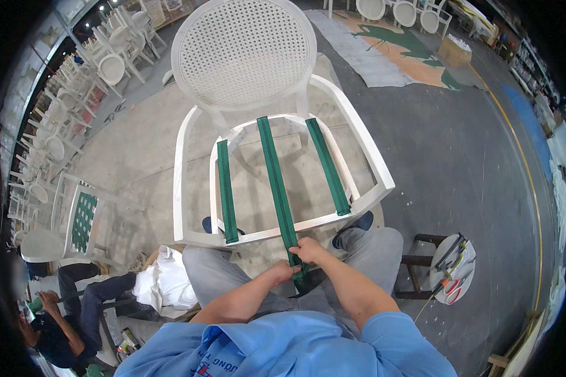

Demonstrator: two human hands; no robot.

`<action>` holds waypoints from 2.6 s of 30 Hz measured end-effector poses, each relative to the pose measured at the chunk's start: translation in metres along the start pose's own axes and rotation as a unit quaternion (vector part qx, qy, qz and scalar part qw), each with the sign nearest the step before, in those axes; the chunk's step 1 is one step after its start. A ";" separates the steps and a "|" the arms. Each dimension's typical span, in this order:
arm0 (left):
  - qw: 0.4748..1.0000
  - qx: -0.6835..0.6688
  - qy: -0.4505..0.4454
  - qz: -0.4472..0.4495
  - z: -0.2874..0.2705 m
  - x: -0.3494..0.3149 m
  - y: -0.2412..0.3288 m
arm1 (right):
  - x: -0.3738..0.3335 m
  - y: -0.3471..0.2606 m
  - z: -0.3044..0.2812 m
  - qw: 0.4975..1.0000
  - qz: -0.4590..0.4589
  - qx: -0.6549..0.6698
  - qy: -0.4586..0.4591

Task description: The person attaches green straps to the underside of a white plastic chair using a staple gun. They position the straps, staple them in place, and trim excess material with scissors.

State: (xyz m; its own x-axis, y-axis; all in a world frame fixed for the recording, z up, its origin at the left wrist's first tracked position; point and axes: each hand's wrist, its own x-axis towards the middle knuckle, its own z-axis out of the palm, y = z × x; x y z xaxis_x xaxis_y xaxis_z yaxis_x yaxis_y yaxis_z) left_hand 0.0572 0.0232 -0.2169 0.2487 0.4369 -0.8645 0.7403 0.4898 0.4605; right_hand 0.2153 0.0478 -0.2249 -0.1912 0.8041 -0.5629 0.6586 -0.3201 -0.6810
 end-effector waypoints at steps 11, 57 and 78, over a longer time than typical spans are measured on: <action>0.758 0.260 0.431 0.415 -0.084 -0.045 0.066 | 0.010 0.041 0.011 0.994 0.045 -0.101 -0.019; 0.874 0.401 0.177 0.210 -0.110 0.005 0.064 | 0.076 0.003 0.030 0.458 0.312 0.826 -0.103; 0.885 0.362 0.128 0.264 -0.120 0.013 0.067 | 0.159 0.078 0.081 0.576 0.418 0.698 0.073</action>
State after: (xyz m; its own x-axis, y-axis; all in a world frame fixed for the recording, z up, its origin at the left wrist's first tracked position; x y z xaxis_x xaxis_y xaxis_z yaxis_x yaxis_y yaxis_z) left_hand 0.0344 0.1522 -0.1730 0.5985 0.6624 -0.4505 0.7921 -0.4052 0.4565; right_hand 0.1772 0.1100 -0.4052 -0.1019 0.0775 -0.9918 -0.7714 -0.6357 0.0296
